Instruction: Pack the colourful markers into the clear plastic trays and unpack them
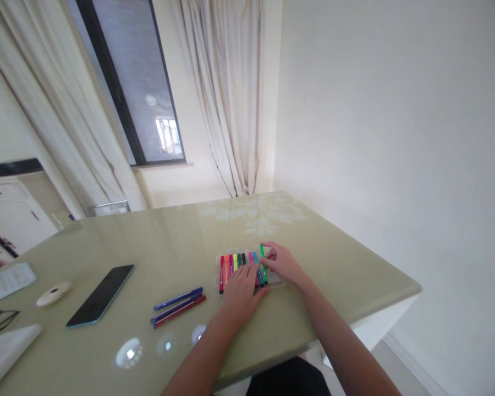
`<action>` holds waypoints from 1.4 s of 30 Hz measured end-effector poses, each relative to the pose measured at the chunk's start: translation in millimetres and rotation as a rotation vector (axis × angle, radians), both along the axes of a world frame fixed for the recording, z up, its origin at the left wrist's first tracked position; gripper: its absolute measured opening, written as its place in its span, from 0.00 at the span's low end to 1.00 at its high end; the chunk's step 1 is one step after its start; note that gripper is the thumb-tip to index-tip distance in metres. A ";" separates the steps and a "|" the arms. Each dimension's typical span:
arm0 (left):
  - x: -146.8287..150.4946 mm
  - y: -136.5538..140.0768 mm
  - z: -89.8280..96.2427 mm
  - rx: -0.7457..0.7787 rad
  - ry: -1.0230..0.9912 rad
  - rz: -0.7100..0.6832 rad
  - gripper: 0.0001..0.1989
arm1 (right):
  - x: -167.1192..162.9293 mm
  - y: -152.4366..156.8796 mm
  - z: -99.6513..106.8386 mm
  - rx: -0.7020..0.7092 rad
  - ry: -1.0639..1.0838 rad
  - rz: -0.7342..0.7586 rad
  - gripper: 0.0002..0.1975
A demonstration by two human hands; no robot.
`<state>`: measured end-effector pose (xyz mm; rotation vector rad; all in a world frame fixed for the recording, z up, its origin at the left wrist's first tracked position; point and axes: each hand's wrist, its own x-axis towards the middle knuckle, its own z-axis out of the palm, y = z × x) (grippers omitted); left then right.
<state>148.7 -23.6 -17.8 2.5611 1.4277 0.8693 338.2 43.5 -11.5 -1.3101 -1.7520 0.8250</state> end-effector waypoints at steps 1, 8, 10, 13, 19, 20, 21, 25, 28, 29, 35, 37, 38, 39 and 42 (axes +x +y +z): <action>-1.3 -1.6 1.4 -0.001 0.009 -0.021 0.20 | 0.3 -0.1 0.7 0.018 -0.047 0.012 0.26; 2.3 -9.1 11.3 0.003 0.099 -0.098 0.10 | -1.4 0.5 -3.5 0.035 -0.122 0.057 0.18; 3.2 -9.5 11.6 0.009 0.117 -0.107 0.09 | -4.3 -0.4 -4.3 0.052 -0.141 0.052 0.14; 3.5 -9.5 12.5 0.003 0.127 -0.120 0.09 | -9.1 -3.2 -2.0 0.147 -0.287 0.022 0.06; 9.0 -10.8 17.1 -0.020 0.113 -0.091 0.09 | -15.3 -10.9 5.0 0.245 -0.439 0.022 0.13; 8.5 -11.6 18.2 -0.025 0.108 -0.095 0.09 | -15.4 -11.7 5.5 0.249 -0.438 0.019 0.13; 6.2 -12.7 19.5 -0.033 0.099 -0.102 0.11 | -15.2 -12.2 5.8 0.253 -0.436 0.013 0.13; -31.6 -19.1 24.5 -0.097 0.041 -0.035 0.18 | -13.3 -12.0 6.0 0.267 -0.354 -0.035 0.11; -89.5 -27.8 22.4 -0.130 0.088 0.220 0.17 | -13.4 -10.9 5.3 0.271 -0.297 -0.056 0.11; -110.7 -31.3 20.1 -0.148 0.117 0.323 0.17 | -14.0 -10.6 5.0 0.272 -0.298 -0.057 0.11; -188.2 -32.4 7.2 -0.294 -0.010 0.402 0.17 | -18.2 -9.9 2.9 0.294 -0.328 -0.043 0.10; -189.2 -20.9 8.9 -0.344 -0.117 0.403 0.15 | -18.2 -10.0 2.5 0.298 -0.335 -0.034 0.11; -187.1 -14.3 10.6 -0.363 -0.156 0.414 0.15 | -17.9 -10.1 2.5 0.296 -0.339 -0.032 0.11; -184.2 -7.7 12.3 -0.375 -0.184 0.420 0.15 | -17.5 -10.2 2.6 0.291 -0.342 -0.034 0.11; -176.0 7.5 15.7 -0.355 -0.217 0.381 0.18 | -16.2 -10.7 3.5 0.280 -0.339 -0.049 0.11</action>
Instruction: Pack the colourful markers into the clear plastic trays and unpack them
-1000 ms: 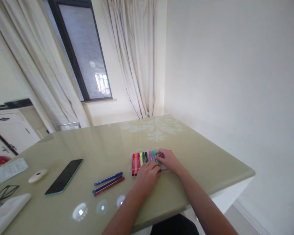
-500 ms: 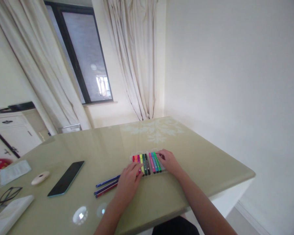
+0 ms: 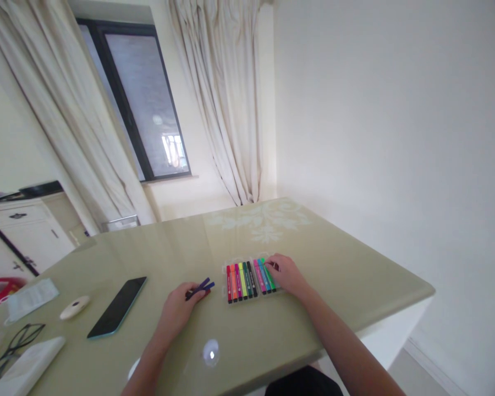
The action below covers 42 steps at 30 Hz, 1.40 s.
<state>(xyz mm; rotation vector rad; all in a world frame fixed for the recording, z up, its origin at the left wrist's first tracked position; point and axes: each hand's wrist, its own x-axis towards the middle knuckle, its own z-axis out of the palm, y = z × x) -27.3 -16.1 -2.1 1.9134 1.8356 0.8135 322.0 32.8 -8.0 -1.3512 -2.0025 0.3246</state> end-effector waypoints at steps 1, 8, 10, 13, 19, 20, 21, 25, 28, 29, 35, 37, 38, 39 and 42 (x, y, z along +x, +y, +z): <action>2.0 2.8 0.6 0.018 -0.002 -0.014 0.20 | 0.2 -0.2 0.6 0.000 0.000 -0.003 0.11; 37.2 -1.3 15.8 0.209 -0.034 0.016 0.22 | -3.8 -4.4 6.5 0.020 0.130 0.051 0.11; 64.2 -3.2 22.0 0.255 -0.063 -0.115 0.20 | -6.1 -6.8 8.3 -0.031 0.260 0.132 0.12; 113.0 -1.3 25.2 0.296 -0.068 -0.302 0.19 | -8.3 -9.8 11.7 -0.168 0.540 0.317 0.19; 174.8 8.3 10.6 0.290 -0.199 -0.346 0.18 | -0.5 -6.9 18.7 -0.211 0.890 0.234 0.17; 176.5 8.2 7.2 0.289 -0.229 -0.327 0.18 | 1.2 -5.6 19.0 -0.201 0.924 0.185 0.17; 176.3 7.2 4.0 0.285 -0.244 -0.300 0.17 | 2.5 -4.4 18.9 -0.196 0.954 0.146 0.18; 167.5 -1.4 -3.4 0.258 -0.143 -0.215 0.16 | 2.6 -1.3 16.8 -0.211 0.990 0.094 0.22; 164.2 -6.6 -3.9 0.238 -0.040 -0.210 0.17 | 0.5 -0.8 15.7 -0.220 0.965 0.087 0.23; 164.6 -7.6 -3.8 0.227 -0.016 -0.214 0.18 | 0.0 -0.9 15.6 -0.218 0.955 0.090 0.23; 171.7 -9.7 -4.4 0.214 0.023 -0.260 0.21 | -1.0 -3.2 15.4 -0.223 0.951 0.140 0.22; 172.4 -10.3 -5.2 0.233 0.023 -0.274 0.21 | -0.1 -1.9 14.4 -0.219 0.957 0.142 0.23; 172.3 -10.7 -5.9 0.247 0.025 -0.285 0.21 | 1.0 -0.6 13.5 -0.209 0.960 0.134 0.23; 172.2 -11.3 -6.6 0.266 0.033 -0.302 0.20 | 2.7 1.3 12.3 -0.190 0.964 0.113 0.23; 171.8 -13.5 -8.9 0.329 0.102 -0.396 0.20 | 10.4 8.6 7.1 -0.122 0.953 -0.022 0.27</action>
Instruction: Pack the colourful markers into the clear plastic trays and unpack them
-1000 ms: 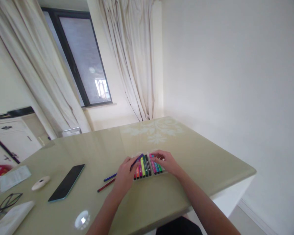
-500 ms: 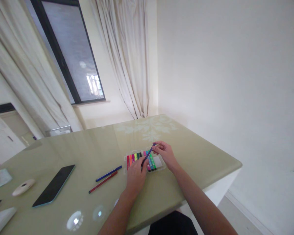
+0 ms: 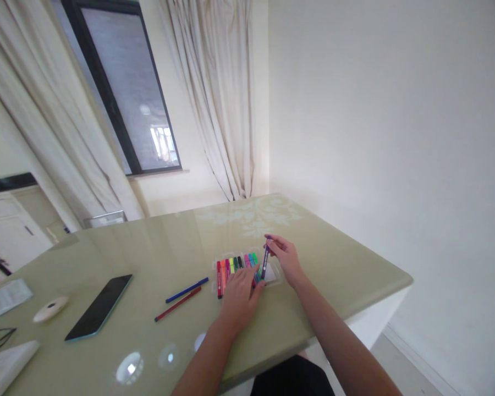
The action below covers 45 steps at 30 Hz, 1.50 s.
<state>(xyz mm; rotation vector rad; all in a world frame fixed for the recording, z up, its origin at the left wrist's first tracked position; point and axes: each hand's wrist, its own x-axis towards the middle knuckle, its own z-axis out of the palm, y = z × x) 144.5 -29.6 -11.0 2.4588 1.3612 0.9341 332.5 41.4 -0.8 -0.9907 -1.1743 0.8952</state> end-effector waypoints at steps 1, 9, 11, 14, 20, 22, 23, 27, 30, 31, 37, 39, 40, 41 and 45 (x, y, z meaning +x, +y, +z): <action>0.0 -0.7 -0.5 0.016 0.037 -0.029 0.20 | 2.7 2.4 -2.0 -0.012 -0.034 -0.049 0.29; 1.4 -0.2 4.4 -0.019 0.156 -0.040 0.12 | 3.3 12.5 -13.3 -0.078 -0.353 -0.047 0.22; 2.3 0.0 5.0 -0.029 0.161 -0.035 0.12 | 0.4 14.0 -14.4 -0.074 -0.434 -0.040 0.19; 4.5 0.3 2.4 0.014 0.195 -0.055 0.15 | -2.1 14.5 -15.6 -0.052 -0.557 -0.055 0.14; 6.9 2.4 -5.3 0.100 0.269 -0.057 0.17 | -3.9 6.8 -13.7 -0.004 -0.772 -0.048 0.07; 6.9 2.7 -6.0 0.104 0.279 -0.072 0.18 | -4.5 3.9 -12.3 0.010 -0.819 -0.052 0.06; 7.1 2.6 -6.0 0.102 0.284 -0.076 0.18 | -4.8 2.8 -11.8 0.014 -0.839 -0.056 0.06; 9.7 0.7 -5.8 0.111 0.277 -0.089 0.18 | -6.6 1.0 -11.6 0.015 -0.895 -0.078 0.07; 11.3 -0.4 -3.8 0.110 0.258 -0.099 0.17 | -6.8 0.6 -12.2 0.017 -0.907 -0.092 0.08; 10.3 -0.1 -2.0 0.107 0.248 -0.104 0.17 | -6.2 0.3 -12.2 0.019 -0.905 -0.098 0.08; -26.6 7.0 16.6 0.089 0.102 0.413 0.17 | -0.3 -0.8 -12.3 0.043 -0.856 -0.165 0.10; -43.6 7.9 18.2 0.064 0.126 0.730 0.16 | 0.2 -0.1 -12.7 0.046 -0.843 -0.173 0.10; -50.6 7.7 17.4 0.024 0.161 0.825 0.16 | 0.2 0.3 -12.9 0.049 -0.838 -0.171 0.10; -56.1 7.3 15.6 -0.017 0.202 0.873 0.16 | 0.0 0.6 -13.0 0.051 -0.834 -0.167 0.10; -66.4 7.4 5.6 -0.110 0.292 0.808 0.15 | -0.5 0.1 -11.6 0.054 -0.825 -0.153 0.10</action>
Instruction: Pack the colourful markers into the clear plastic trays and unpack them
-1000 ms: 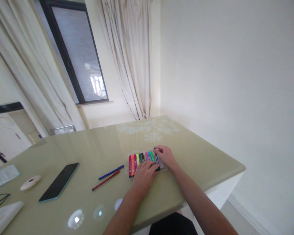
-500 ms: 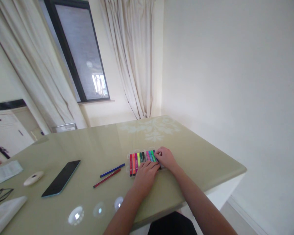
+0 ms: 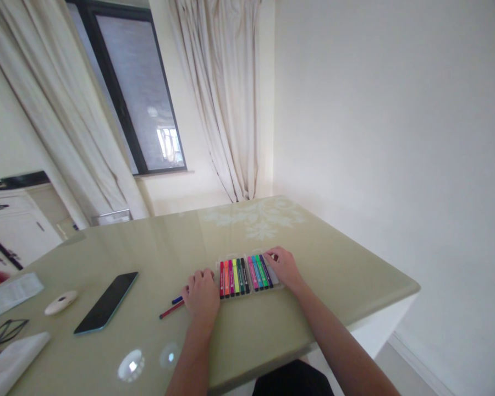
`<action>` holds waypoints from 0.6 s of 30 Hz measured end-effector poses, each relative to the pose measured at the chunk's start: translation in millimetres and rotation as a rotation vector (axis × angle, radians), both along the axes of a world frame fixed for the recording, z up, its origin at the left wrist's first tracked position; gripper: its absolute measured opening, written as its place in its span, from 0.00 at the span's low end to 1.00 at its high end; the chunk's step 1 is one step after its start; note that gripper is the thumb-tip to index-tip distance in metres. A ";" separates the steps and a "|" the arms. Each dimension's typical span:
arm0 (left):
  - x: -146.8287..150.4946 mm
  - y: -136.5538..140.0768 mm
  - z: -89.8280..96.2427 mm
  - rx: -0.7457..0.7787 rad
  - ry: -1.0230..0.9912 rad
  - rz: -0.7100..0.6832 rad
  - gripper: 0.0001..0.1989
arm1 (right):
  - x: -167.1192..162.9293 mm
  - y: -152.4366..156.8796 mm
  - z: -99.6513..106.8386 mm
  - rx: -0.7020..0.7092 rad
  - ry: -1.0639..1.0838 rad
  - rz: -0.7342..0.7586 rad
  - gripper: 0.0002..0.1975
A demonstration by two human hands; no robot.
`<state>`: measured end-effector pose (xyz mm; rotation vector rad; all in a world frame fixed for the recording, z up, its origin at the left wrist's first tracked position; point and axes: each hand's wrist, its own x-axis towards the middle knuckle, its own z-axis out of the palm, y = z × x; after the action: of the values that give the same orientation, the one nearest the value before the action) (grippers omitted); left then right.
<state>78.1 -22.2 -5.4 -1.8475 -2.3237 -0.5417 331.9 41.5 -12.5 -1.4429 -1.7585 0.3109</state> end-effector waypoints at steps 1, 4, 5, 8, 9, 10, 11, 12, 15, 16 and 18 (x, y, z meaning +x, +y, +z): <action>-1.3 1.0 -1.9 -0.001 -0.002 -0.026 0.16 | 0.0 -0.6 0.7 0.000 0.002 0.001 0.10; -5.6 4.9 -5.1 0.012 -0.013 -0.082 0.16 | -0.1 -2.2 2.3 0.008 0.010 0.000 0.10; -7.0 6.0 -5.3 0.021 -0.018 -0.099 0.15 | -0.3 -2.6 2.6 0.011 0.013 -0.001 0.10; -9.2 8.3 -3.5 0.066 -0.038 -0.125 0.14 | -1.0 -2.7 2.3 0.018 0.020 0.002 0.09; -8.8 8.7 -2.3 0.088 -0.045 -0.125 0.14 | -1.1 -2.6 2.1 0.021 0.022 0.002 0.09; -7.7 9.0 -0.8 0.108 -0.049 -0.119 0.15 | -1.3 -2.4 1.8 0.025 0.026 0.001 0.09; -6.0 9.1 0.7 0.147 -0.058 -0.119 0.15 | -1.5 -2.3 1.6 0.030 0.030 -0.001 0.09; -3.6 9.0 2.3 0.215 -0.079 -0.135 0.15 | -1.6 -2.3 1.6 0.036 0.034 -0.003 0.09; 6.3 6.2 6.3 0.588 -0.241 -0.322 0.14 | -2.1 -2.9 2.7 0.061 0.050 -0.006 0.10; 10.4 4.6 7.3 0.711 -0.331 -0.404 0.14 | -2.3 -3.4 3.6 0.076 0.064 0.001 0.11; 18.8 1.1 8.6 0.811 -0.541 -0.515 0.13 | -3.1 -5.0 6.5 0.103 0.126 0.035 0.13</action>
<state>96.9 -21.0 3.2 -1.9491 -1.3792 -1.8946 328.8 36.5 -6.0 -1.2930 -1.6754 0.3178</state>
